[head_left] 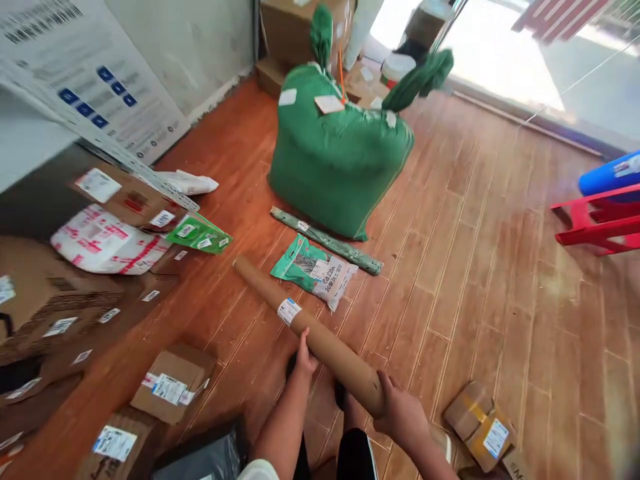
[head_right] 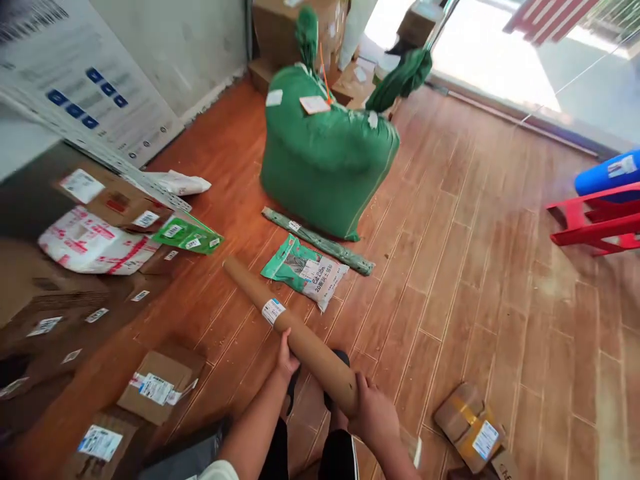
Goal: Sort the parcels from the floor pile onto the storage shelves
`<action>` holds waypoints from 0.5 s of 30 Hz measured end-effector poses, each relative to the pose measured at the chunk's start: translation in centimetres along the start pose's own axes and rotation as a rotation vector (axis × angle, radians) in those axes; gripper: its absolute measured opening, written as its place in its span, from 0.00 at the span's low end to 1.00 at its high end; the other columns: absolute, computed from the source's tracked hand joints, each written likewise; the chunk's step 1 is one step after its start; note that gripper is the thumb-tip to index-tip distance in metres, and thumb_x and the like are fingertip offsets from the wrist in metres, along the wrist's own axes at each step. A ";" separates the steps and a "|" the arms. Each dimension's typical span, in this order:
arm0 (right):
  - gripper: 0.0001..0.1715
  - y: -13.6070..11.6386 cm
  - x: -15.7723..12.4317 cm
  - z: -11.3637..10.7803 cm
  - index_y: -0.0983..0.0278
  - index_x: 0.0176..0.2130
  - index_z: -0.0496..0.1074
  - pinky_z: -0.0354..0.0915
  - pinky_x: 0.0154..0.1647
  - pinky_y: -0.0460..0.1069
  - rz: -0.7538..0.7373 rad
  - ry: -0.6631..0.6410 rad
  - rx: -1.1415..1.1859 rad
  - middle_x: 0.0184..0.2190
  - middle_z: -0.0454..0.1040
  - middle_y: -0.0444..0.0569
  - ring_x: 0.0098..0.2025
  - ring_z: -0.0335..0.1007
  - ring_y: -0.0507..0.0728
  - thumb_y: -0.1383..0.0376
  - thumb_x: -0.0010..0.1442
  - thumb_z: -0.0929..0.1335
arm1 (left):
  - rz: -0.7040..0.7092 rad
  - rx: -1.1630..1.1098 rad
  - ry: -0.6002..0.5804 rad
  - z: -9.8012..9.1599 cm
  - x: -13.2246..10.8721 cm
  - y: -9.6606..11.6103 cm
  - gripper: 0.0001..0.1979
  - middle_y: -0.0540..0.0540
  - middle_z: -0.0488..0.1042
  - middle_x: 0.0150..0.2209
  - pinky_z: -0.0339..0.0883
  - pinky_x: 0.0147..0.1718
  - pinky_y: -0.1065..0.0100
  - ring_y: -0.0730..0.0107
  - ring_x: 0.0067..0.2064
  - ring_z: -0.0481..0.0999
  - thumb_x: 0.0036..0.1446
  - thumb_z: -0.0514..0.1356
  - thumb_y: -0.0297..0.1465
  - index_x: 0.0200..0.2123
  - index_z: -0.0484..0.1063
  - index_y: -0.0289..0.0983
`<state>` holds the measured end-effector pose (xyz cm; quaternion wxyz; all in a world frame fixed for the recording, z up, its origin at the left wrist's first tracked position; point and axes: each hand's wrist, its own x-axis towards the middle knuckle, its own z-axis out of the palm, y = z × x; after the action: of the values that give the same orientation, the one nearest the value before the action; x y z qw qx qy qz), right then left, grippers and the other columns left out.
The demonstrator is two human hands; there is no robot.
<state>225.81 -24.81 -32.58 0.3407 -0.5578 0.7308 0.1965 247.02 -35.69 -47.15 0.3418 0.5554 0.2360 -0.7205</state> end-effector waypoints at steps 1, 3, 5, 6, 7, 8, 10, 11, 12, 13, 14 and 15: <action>0.46 -0.1 3.3 1.9 0.59 0.60 0.60 0.67 0.40 0.55 -0.004 0.008 0.011 0.49 0.74 0.56 0.43 0.76 0.67 0.65 0.42 0.71 | 0.020 0.020 0.009 -0.1 3.6 0.7 0.19 0.40 0.79 0.36 0.74 0.40 0.62 0.57 0.40 0.80 0.61 0.58 0.44 0.45 0.72 0.34; 0.48 -0.2 10.0 5.5 0.59 0.62 0.58 0.66 0.41 0.54 -0.006 0.007 0.022 0.50 0.73 0.56 0.46 0.75 0.66 0.63 0.44 0.73 | 0.039 0.079 0.045 -0.8 10.2 1.9 0.23 0.38 0.78 0.42 0.74 0.41 0.62 0.57 0.44 0.79 0.60 0.59 0.47 0.47 0.72 0.34; 0.50 0.0 16.8 8.8 0.59 0.62 0.57 0.65 0.43 0.53 -0.005 -0.021 0.022 0.52 0.72 0.55 0.49 0.73 0.66 0.63 0.43 0.75 | 0.049 0.152 0.104 -2.1 15.7 2.6 0.24 0.37 0.76 0.50 0.73 0.45 0.63 0.57 0.51 0.77 0.59 0.60 0.47 0.51 0.72 0.36; 0.51 0.2 20.1 10.2 0.59 0.62 0.57 0.65 0.44 0.52 -0.008 -0.049 0.024 0.53 0.72 0.55 0.50 0.72 0.65 0.63 0.42 0.76 | 0.058 0.189 0.134 -3.1 17.8 2.8 0.23 0.38 0.74 0.55 0.71 0.48 0.64 0.58 0.56 0.74 0.60 0.61 0.46 0.53 0.70 0.38; 0.52 0.4 23.3 11.6 0.60 0.62 0.57 0.65 0.45 0.52 -0.024 -0.079 0.030 0.54 0.71 0.55 0.51 0.72 0.64 0.62 0.42 0.77 | 0.066 0.224 0.158 -4.2 19.5 2.9 0.22 0.40 0.71 0.58 0.69 0.51 0.64 0.60 0.60 0.71 0.60 0.61 0.43 0.55 0.69 0.42; 0.52 0.7 26.4 12.9 0.60 0.62 0.57 0.64 0.46 0.52 -0.045 -0.108 0.022 0.54 0.70 0.55 0.52 0.71 0.64 0.62 0.43 0.77 | 0.071 0.255 0.173 -5.5 20.7 2.9 0.21 0.42 0.68 0.61 0.67 0.54 0.65 0.63 0.62 0.68 0.61 0.61 0.40 0.57 0.67 0.45; 0.52 1.5 31.8 15.2 0.62 0.63 0.55 0.63 0.49 0.54 -0.065 -0.128 0.003 0.55 0.70 0.58 0.54 0.68 0.65 0.61 0.45 0.77 | 0.061 0.304 0.181 -8.2 21.8 2.8 0.20 0.43 0.67 0.63 0.64 0.57 0.63 0.66 0.65 0.65 0.64 0.59 0.37 0.58 0.65 0.48; 0.51 1.9 34.0 16.3 0.63 0.63 0.54 0.61 0.52 0.55 -0.069 -0.132 0.009 0.56 0.68 0.59 0.55 0.66 0.66 0.62 0.47 0.77 | 0.048 0.324 0.178 -9.6 21.8 2.6 0.18 0.42 0.67 0.63 0.63 0.58 0.62 0.66 0.64 0.66 0.65 0.57 0.37 0.58 0.65 0.48; 0.51 2.4 36.0 17.4 0.64 0.64 0.53 0.60 0.53 0.56 -0.072 -0.134 0.019 0.58 0.66 0.60 0.56 0.64 0.66 0.63 0.48 0.77 | 0.033 0.340 0.180 -10.9 21.5 2.5 0.17 0.41 0.68 0.62 0.64 0.58 0.61 0.66 0.63 0.67 0.67 0.54 0.36 0.57 0.65 0.46; 0.51 2.9 37.5 18.3 0.65 0.64 0.53 0.58 0.55 0.57 -0.073 -0.137 0.036 0.59 0.65 0.61 0.57 0.63 0.67 0.64 0.48 0.77 | 0.018 0.351 0.186 -12.2 21.0 2.2 0.15 0.39 0.69 0.61 0.64 0.57 0.61 0.66 0.62 0.69 0.68 0.52 0.36 0.56 0.66 0.44; 0.52 3.4 38.7 19.1 0.65 0.64 0.53 0.57 0.56 0.58 -0.076 -0.144 0.052 0.60 0.64 0.62 0.58 0.62 0.68 0.65 0.48 0.77 | 0.004 0.359 0.197 -13.4 20.4 1.9 0.14 0.38 0.70 0.60 0.65 0.56 0.61 0.66 0.60 0.71 0.69 0.51 0.36 0.54 0.67 0.42; 0.52 3.8 39.4 19.8 0.66 0.64 0.53 0.55 0.57 0.59 -0.077 -0.152 0.069 0.60 0.63 0.62 0.58 0.61 0.68 0.66 0.47 0.78 | -0.009 0.363 0.217 -14.5 19.7 1.5 0.13 0.38 0.71 0.59 0.66 0.56 0.62 0.67 0.58 0.73 0.69 0.50 0.34 0.52 0.68 0.41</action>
<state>221.98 -37.28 -74.90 0.4214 -0.5570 0.6873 0.1997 254.44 -30.77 -70.00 0.2056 0.6810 0.1402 -0.6887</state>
